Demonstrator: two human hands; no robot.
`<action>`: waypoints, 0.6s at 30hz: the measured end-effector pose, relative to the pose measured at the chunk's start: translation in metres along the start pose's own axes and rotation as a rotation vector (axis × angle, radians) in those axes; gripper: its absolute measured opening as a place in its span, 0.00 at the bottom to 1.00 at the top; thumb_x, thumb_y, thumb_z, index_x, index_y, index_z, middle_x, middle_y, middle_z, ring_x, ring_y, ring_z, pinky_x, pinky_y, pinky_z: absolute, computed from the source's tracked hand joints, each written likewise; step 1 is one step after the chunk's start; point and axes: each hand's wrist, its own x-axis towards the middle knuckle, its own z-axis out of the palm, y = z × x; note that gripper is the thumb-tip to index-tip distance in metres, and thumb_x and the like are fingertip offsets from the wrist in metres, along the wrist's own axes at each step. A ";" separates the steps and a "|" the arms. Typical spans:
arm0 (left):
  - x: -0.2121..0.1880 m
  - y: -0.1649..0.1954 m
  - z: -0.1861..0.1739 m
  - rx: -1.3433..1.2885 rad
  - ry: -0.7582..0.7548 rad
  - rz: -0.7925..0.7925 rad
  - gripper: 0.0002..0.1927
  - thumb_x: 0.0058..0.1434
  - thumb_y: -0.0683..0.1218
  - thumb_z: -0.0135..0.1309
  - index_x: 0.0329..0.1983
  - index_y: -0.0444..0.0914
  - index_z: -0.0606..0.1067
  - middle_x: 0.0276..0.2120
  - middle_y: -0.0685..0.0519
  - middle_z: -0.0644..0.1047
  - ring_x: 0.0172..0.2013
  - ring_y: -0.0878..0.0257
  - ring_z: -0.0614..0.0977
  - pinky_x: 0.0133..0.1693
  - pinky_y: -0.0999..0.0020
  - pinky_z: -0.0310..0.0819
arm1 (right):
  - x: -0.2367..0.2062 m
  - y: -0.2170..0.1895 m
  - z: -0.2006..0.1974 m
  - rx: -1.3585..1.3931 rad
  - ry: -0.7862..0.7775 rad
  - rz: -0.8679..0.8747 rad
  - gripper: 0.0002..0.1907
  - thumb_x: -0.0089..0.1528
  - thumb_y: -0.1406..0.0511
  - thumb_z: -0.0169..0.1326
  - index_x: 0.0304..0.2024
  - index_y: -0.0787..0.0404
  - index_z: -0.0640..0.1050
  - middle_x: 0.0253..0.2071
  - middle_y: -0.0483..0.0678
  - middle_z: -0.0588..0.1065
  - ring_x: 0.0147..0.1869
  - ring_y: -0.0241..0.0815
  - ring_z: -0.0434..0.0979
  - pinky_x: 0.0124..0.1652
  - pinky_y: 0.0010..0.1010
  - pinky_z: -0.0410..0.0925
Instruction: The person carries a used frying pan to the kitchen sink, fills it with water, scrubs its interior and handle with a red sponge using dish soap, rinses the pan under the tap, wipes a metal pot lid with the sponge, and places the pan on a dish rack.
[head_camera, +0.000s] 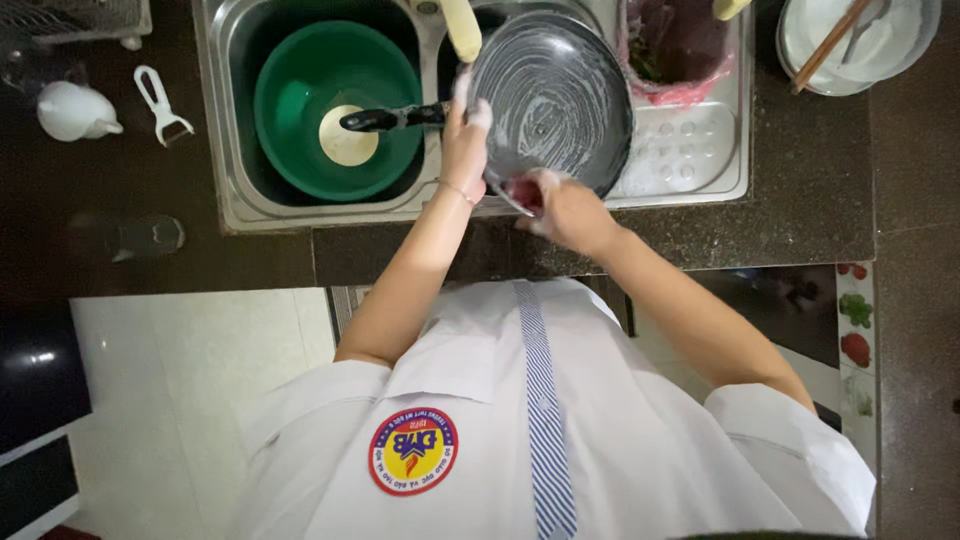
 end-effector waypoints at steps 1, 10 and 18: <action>0.003 -0.004 0.003 0.029 -0.028 0.087 0.30 0.72 0.44 0.46 0.78 0.41 0.59 0.72 0.45 0.64 0.67 0.58 0.66 0.65 0.66 0.58 | 0.002 0.001 -0.005 -0.083 -0.017 0.065 0.16 0.60 0.62 0.60 0.49 0.60 0.77 0.44 0.56 0.77 0.50 0.59 0.79 0.48 0.47 0.71; 0.030 -0.014 -0.006 0.460 -0.168 0.492 0.27 0.73 0.43 0.50 0.74 0.37 0.61 0.76 0.40 0.56 0.77 0.49 0.51 0.75 0.55 0.43 | 0.015 0.017 -0.097 0.063 -0.163 -0.261 0.19 0.57 0.59 0.65 0.45 0.64 0.80 0.43 0.55 0.80 0.44 0.52 0.82 0.46 0.42 0.73; 0.012 0.006 -0.022 0.798 -0.670 0.674 0.12 0.57 0.48 0.68 0.35 0.37 0.78 0.40 0.50 0.80 0.48 0.54 0.78 0.59 0.56 0.63 | 0.029 0.008 -0.157 -0.003 -0.204 -0.205 0.15 0.55 0.65 0.66 0.43 0.63 0.83 0.37 0.51 0.81 0.39 0.46 0.81 0.41 0.36 0.72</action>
